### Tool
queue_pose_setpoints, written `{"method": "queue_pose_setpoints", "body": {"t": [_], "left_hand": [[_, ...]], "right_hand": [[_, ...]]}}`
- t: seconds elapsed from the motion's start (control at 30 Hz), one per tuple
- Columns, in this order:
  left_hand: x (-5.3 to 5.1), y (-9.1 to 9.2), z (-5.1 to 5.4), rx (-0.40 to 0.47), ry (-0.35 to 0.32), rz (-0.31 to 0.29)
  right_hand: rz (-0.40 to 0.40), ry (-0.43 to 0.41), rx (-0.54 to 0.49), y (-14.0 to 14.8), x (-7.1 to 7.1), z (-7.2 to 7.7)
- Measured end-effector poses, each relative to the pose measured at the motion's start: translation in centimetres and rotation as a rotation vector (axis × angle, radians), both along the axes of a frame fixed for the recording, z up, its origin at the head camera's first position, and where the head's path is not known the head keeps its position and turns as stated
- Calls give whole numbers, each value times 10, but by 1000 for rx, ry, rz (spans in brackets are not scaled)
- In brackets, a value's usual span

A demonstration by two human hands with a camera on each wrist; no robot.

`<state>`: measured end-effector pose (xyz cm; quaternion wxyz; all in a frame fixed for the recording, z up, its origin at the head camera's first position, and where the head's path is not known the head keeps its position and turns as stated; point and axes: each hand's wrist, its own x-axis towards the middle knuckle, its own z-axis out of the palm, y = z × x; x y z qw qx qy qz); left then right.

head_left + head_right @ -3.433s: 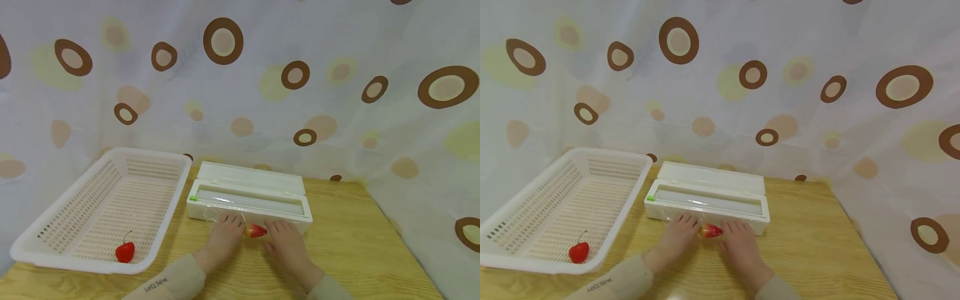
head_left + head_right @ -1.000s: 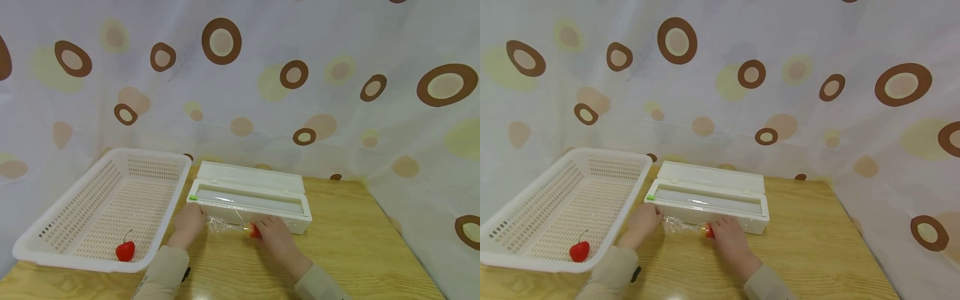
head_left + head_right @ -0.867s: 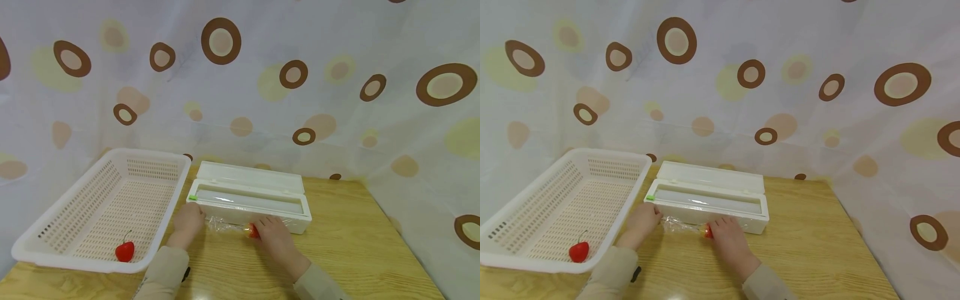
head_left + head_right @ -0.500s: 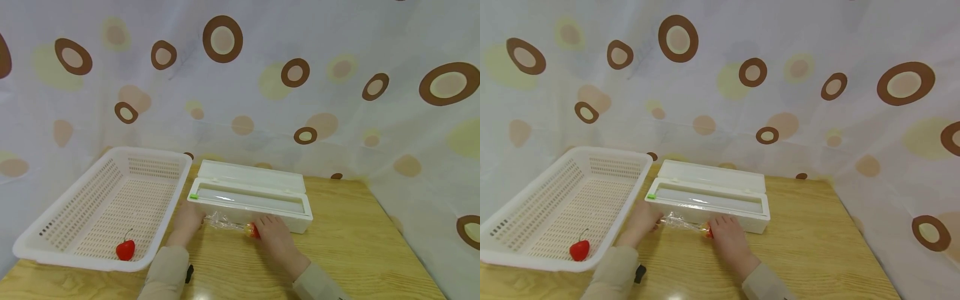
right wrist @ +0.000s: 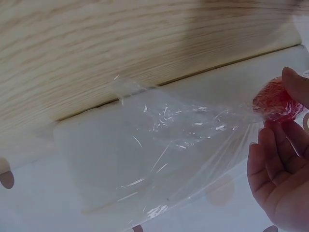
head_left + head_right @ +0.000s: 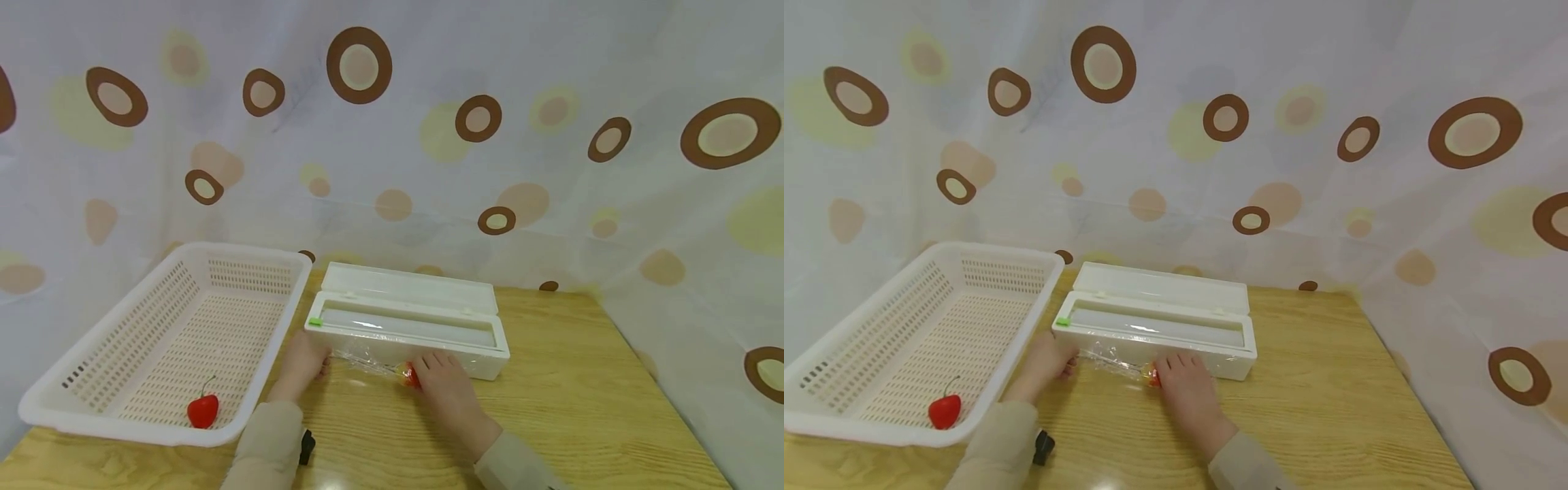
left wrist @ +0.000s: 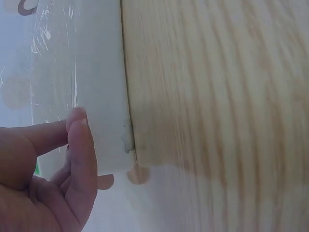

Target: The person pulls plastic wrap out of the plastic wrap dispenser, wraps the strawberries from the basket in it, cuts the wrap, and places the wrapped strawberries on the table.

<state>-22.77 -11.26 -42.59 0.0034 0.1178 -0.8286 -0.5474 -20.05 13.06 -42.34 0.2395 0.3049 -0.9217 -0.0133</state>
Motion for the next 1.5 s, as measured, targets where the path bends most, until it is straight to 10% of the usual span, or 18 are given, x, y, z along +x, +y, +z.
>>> {"method": "queue_pose_setpoints", "body": {"t": [0.67,0.93,1.5], "left_hand": [[-6,1,4,-29,-22,35],[-5,-1,3,-74,3,35],[-6,-2,3,-58,6,43]], "right_hand": [[-46,-140,36,-5,-15,11],[25,-159,3,-63,-43,45],[149,-188,74,-130,-67,42]]}}
